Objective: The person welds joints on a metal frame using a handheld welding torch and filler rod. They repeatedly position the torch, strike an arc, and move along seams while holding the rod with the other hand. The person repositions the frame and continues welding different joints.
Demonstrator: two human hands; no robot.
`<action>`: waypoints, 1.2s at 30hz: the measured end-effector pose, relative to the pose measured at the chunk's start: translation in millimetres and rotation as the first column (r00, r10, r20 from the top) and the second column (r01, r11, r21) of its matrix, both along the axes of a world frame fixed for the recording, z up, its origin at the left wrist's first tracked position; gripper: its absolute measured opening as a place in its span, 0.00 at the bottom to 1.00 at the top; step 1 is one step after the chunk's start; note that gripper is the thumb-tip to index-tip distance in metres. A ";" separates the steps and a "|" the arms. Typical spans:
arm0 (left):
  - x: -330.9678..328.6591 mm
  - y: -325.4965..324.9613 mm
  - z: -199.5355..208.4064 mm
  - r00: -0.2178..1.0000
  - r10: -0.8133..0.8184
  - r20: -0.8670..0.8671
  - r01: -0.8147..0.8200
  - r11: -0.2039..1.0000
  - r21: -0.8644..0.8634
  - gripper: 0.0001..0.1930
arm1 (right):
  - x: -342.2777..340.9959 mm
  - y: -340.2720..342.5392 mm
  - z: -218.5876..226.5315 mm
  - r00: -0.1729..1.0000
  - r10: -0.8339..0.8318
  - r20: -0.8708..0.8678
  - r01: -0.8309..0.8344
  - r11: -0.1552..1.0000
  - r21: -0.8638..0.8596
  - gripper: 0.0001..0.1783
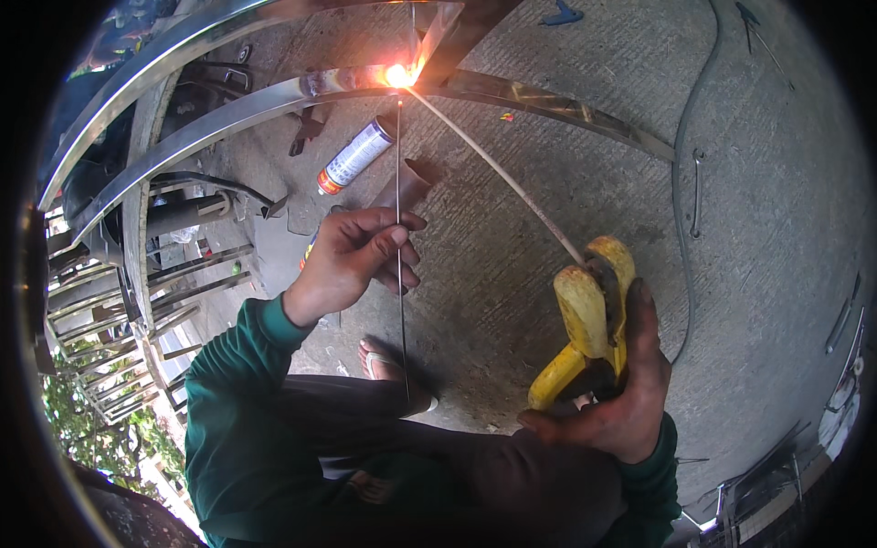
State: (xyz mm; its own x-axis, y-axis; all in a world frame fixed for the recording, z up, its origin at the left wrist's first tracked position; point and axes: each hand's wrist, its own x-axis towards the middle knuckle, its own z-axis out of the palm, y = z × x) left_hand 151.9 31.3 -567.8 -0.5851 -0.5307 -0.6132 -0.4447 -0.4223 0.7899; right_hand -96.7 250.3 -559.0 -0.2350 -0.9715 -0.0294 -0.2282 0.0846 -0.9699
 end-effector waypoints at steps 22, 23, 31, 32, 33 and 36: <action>3.1 -5.2 1.7 1.000 -0.004 -0.002 0.004 1.000 0.011 0.14 | -0.1 -10.8 3.2 0.997 0.022 -0.071 -0.034 0.985 -0.171 0.78; 3.3 -5.3 1.1 1.000 -0.004 -0.004 0.004 1.000 0.012 0.14 | -1.0 -9.3 4.0 0.993 0.031 -0.118 -0.042 0.995 -0.090 0.79; 3.4 -6.9 1.4 1.000 -0.012 -0.005 0.012 1.000 -0.006 0.14 | 6.5 -5.7 3.1 0.989 -0.070 0.133 0.061 0.995 0.073 0.78; 3.3 -7.1 1.6 1.000 -0.010 -0.002 0.010 1.000 -0.006 0.14 | 7.5 -5.6 3.2 0.989 -0.083 0.126 0.071 0.992 0.100 0.77; 3.3 -7.3 1.7 1.000 -0.009 0.000 0.009 1.000 -0.007 0.14 | 6.2 -6.1 3.3 0.995 -0.056 0.083 0.049 0.995 0.087 0.77; 3.6 -7.8 1.9 1.000 -0.008 0.004 0.008 1.000 -0.003 0.14 | 4.0 -6.9 3.7 0.999 -0.038 0.021 0.036 0.996 0.083 0.77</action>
State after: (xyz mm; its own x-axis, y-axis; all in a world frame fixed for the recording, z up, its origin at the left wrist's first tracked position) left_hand 155.4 23.5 -565.9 -0.5870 -0.5279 -0.6138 -0.4515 -0.4158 0.7895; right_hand -92.8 243.4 -555.3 -0.2693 -0.9561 -0.1152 -0.2016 0.1729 -0.9641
